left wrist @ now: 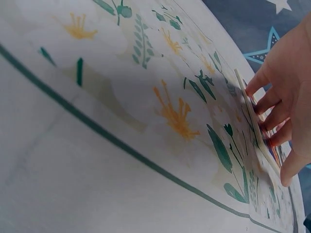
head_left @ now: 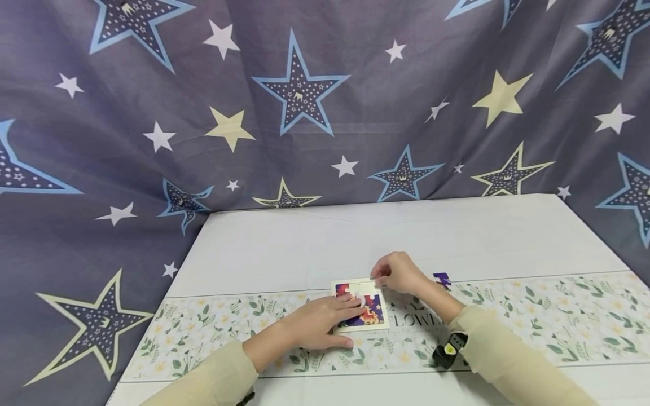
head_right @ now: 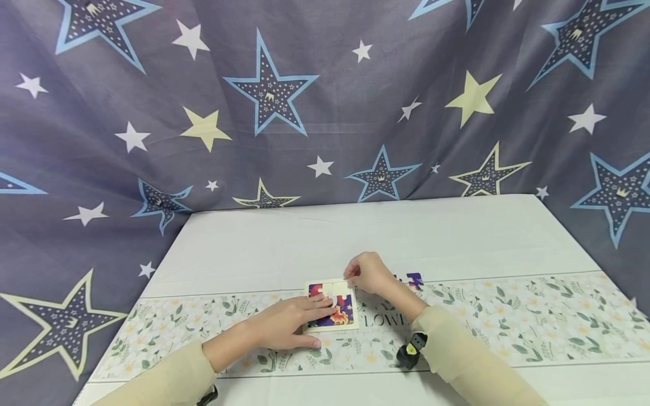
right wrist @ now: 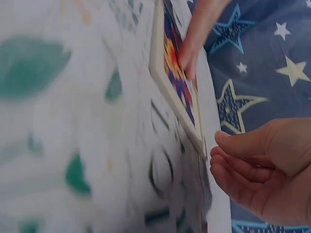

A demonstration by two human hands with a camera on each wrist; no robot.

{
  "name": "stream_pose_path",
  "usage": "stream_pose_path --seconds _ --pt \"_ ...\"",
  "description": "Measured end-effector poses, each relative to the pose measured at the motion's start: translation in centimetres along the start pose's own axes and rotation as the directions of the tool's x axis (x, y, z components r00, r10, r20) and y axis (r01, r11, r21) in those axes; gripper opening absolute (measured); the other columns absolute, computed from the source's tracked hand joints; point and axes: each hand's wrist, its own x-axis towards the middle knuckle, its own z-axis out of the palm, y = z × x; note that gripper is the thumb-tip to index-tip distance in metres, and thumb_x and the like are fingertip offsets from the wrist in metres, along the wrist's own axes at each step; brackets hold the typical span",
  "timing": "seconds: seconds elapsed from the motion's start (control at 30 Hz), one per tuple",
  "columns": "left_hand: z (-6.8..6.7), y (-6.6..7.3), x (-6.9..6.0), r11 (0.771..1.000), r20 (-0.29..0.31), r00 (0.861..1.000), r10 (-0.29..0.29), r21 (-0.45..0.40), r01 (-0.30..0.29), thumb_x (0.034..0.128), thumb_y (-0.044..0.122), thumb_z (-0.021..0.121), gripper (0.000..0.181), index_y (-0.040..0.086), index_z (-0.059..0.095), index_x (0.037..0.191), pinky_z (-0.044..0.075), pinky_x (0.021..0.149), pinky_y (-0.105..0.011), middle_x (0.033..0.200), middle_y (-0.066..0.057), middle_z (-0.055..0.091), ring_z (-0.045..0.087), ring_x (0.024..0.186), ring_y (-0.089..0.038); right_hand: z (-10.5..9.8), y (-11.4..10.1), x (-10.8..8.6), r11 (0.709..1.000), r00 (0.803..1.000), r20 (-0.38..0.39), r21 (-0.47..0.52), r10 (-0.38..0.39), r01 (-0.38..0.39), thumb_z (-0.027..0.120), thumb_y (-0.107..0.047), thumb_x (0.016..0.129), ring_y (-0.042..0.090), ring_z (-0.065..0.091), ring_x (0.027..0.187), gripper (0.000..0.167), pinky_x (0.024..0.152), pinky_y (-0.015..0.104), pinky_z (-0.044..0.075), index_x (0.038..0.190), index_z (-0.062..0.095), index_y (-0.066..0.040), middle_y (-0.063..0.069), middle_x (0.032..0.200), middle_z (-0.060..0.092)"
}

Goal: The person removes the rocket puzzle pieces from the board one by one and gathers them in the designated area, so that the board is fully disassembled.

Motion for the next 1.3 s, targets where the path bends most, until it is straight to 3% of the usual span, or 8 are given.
stream_pose_path --seconds 0.23,0.4,0.57,1.1,1.3 --pt "0.2 0.0 0.1 1.000 -0.004 1.000 0.013 -0.006 -0.013 0.0940 0.056 0.049 0.065 0.025 0.035 0.150 0.036 0.116 -0.040 0.157 0.004 0.034 0.034 0.145 -0.019 1.8 -1.2 0.3 0.994 0.990 0.088 0.022 -0.112 0.110 0.076 0.002 0.076 0.003 0.058 0.064 0.010 0.060 0.014 0.049 0.082 0.074 -0.005 0.003 0.073 0.070" --pt "0.3 0.1 -0.1 1.000 0.018 1.000 0.003 -0.031 -0.002 0.0941 0.056 0.049 0.064 0.025 0.037 0.149 0.038 0.115 -0.041 0.156 0.004 0.035 0.034 0.145 -0.020 2.7 -1.3 0.1 0.991 0.987 0.091 0.009 -0.135 0.135 0.076 0.007 0.072 0.001 0.055 0.062 0.014 0.057 0.012 0.047 0.077 0.073 -0.006 0.002 0.071 0.068" --pt "0.1 0.1 -0.2 1.000 0.035 0.999 -0.011 -0.027 0.011 0.0939 0.057 0.049 0.065 0.025 0.036 0.149 0.038 0.115 -0.041 0.157 0.004 0.035 0.034 0.145 -0.020 2.8 -1.6 0.3 0.992 0.988 0.087 0.017 -0.125 0.124 0.075 0.007 0.072 0.002 0.054 0.060 0.014 0.055 0.013 0.046 0.077 0.072 -0.006 0.002 0.070 0.067" --pt "-0.5 -0.1 -1.7 0.999 0.004 1.000 -0.007 -0.053 0.007 0.0944 0.054 0.050 0.065 0.021 0.037 0.149 0.038 0.114 -0.046 0.158 0.000 0.033 0.036 0.144 -0.024 2.2 -2.1 0.8 0.995 0.990 0.100 -0.009 -0.100 0.101 0.076 0.005 0.072 0.002 0.052 0.062 0.013 0.057 0.013 0.046 0.079 0.073 -0.005 0.002 0.071 0.067" --pt "-0.5 -0.2 -1.6 0.998 0.011 1.000 -0.014 -0.069 0.014 0.0945 0.054 0.050 0.064 0.023 0.038 0.149 0.037 0.115 -0.046 0.157 0.002 0.033 0.035 0.145 -0.022 1.8 -2.4 1.0 0.998 0.990 0.124 -0.004 -0.066 0.067 0.078 0.004 0.073 0.005 0.055 0.064 0.013 0.059 0.015 0.048 0.082 0.073 -0.004 0.005 0.075 0.068"
